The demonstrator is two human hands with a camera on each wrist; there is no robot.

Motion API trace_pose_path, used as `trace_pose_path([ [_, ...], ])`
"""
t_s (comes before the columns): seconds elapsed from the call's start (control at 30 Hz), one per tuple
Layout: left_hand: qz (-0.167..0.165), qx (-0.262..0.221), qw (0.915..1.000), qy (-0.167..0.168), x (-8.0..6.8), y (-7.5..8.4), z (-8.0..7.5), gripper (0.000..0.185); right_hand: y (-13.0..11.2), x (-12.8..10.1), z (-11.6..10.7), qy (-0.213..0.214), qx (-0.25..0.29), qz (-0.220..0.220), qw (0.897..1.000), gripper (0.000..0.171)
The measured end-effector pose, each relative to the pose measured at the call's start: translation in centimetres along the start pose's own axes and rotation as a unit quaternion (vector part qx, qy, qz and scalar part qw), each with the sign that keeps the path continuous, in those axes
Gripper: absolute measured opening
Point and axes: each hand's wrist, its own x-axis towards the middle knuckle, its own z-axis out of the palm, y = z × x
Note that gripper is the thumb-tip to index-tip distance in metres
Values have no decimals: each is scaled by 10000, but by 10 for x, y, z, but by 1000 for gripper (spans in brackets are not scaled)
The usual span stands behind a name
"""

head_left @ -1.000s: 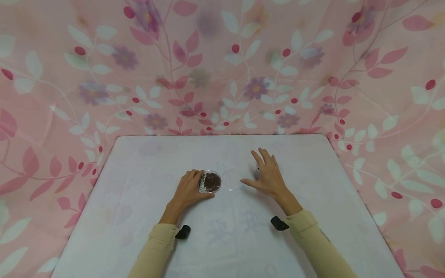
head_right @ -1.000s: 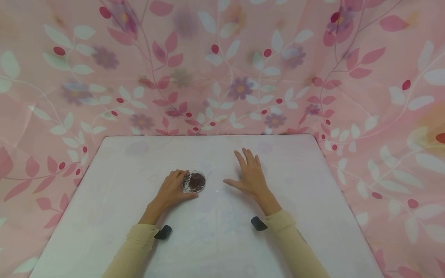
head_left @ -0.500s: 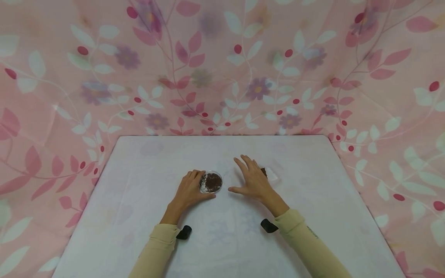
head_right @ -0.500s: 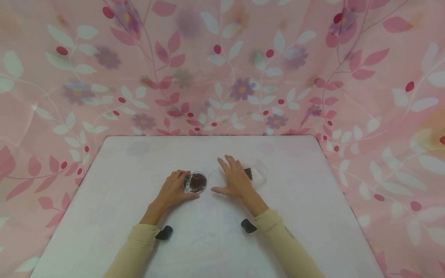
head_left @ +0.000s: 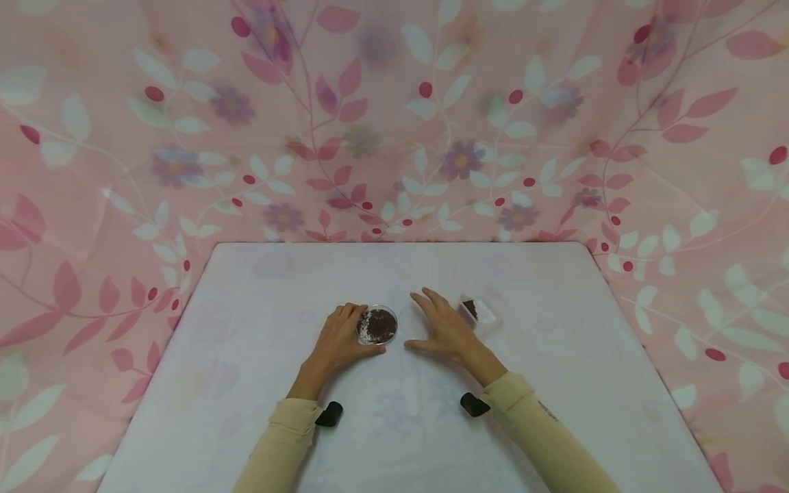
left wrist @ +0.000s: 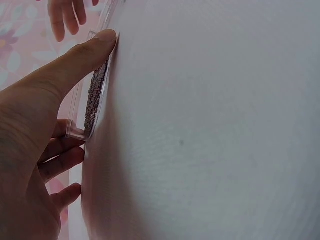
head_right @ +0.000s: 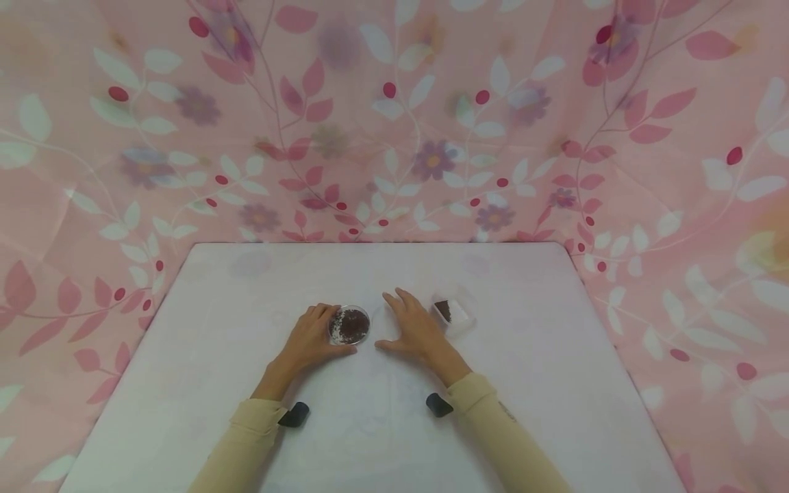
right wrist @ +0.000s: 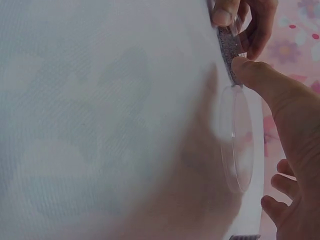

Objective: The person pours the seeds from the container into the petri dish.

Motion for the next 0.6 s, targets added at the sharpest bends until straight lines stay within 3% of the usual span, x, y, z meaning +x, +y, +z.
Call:
trace_pose_path([
  [0.27, 39, -40, 9999, 90, -1, 0, -1, 98, 0, -2, 3, -517, 219, 478, 9973, 97],
  [0.6, 56, 84, 9999, 29, 0, -1, -1, 99, 0, 2, 5, -495, 18, 315, 9983, 84],
])
